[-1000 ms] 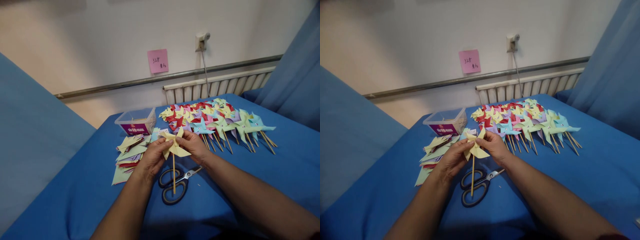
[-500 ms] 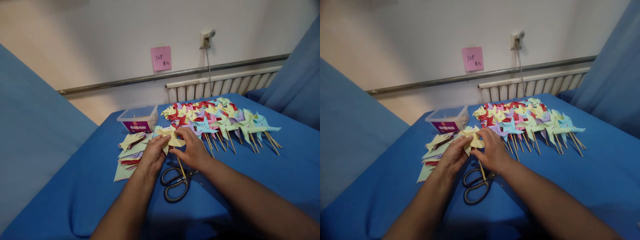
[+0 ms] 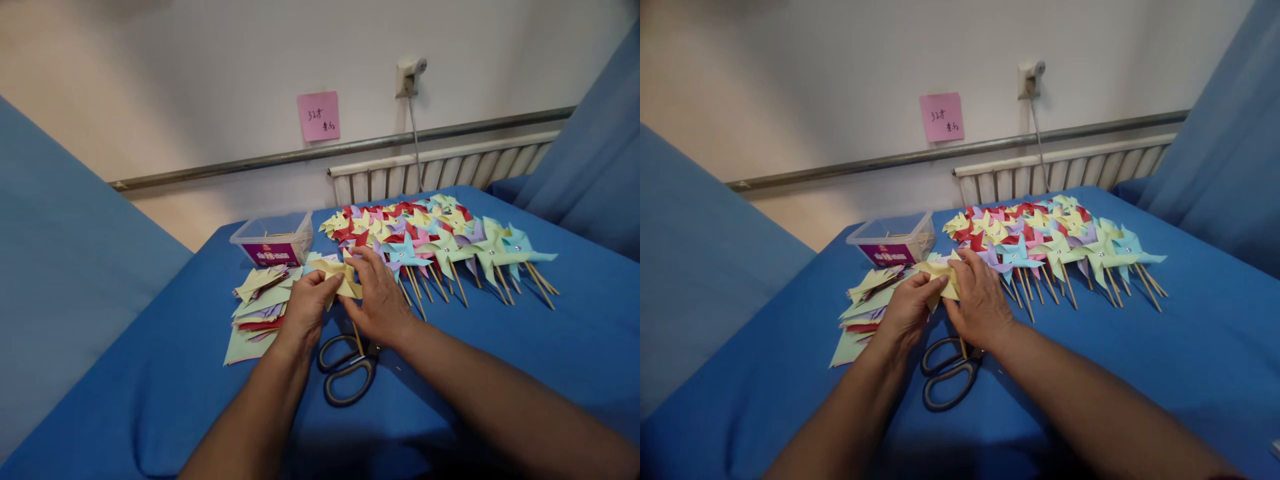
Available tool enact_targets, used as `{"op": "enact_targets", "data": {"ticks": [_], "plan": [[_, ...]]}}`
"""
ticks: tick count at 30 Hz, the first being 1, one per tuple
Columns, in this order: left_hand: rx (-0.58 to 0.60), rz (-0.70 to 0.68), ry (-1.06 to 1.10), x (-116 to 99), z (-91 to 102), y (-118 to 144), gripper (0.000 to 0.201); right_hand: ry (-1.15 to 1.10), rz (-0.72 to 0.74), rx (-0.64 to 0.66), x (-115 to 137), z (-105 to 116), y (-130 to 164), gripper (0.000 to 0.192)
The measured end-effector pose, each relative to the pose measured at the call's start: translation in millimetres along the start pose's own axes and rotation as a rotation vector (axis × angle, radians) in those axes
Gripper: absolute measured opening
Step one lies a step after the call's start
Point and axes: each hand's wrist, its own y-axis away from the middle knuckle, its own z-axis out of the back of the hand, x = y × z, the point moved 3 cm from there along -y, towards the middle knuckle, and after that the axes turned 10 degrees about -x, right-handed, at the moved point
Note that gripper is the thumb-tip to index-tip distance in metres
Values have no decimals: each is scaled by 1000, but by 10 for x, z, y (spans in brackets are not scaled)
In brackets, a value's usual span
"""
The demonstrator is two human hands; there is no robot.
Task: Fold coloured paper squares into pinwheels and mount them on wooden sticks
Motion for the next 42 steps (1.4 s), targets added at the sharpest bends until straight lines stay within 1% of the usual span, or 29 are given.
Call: {"op": "enact_targets", "data": {"ticks": [6, 9, 13, 15, 17, 21, 25, 29, 33, 37, 42], "plan": [[-11, 14, -9, 1, 2, -7, 35, -11, 28, -9, -51, 20, -31, 53], [-17, 27, 10, 3, 1, -11, 34, -23, 20, -12, -83, 24, -41, 50], [8, 33, 45, -6, -22, -8, 35, -47, -10, -42, -106, 42, -58, 46], [29, 41, 62, -14, -35, 2, 37, -66, 2, -50, -100, 54, -62, 45], [36, 41, 71, -27, -38, 12, 36, -85, 32, -29, -90, 58, -62, 47], [12, 14, 79, -68, -16, 15, 30, -98, 62, 38, -103, 43, -58, 51], [28, 15, 60, -91, -2, -4, 26, -103, 49, 29, -150, 32, -66, 41], [60, 27, 79, -64, 7, -34, 34, -133, 47, 9, -155, 26, -72, 31], [56, 31, 100, -46, 16, -43, 37, -114, 20, 13, -148, 28, -74, 24], [14, 29, 114, -83, 13, -18, 38, -104, -48, 17, -176, 26, -75, 28], [18, 21, 106, -121, 3, 5, 38, -131, -102, 53, -200, 6, -73, 15]]}}
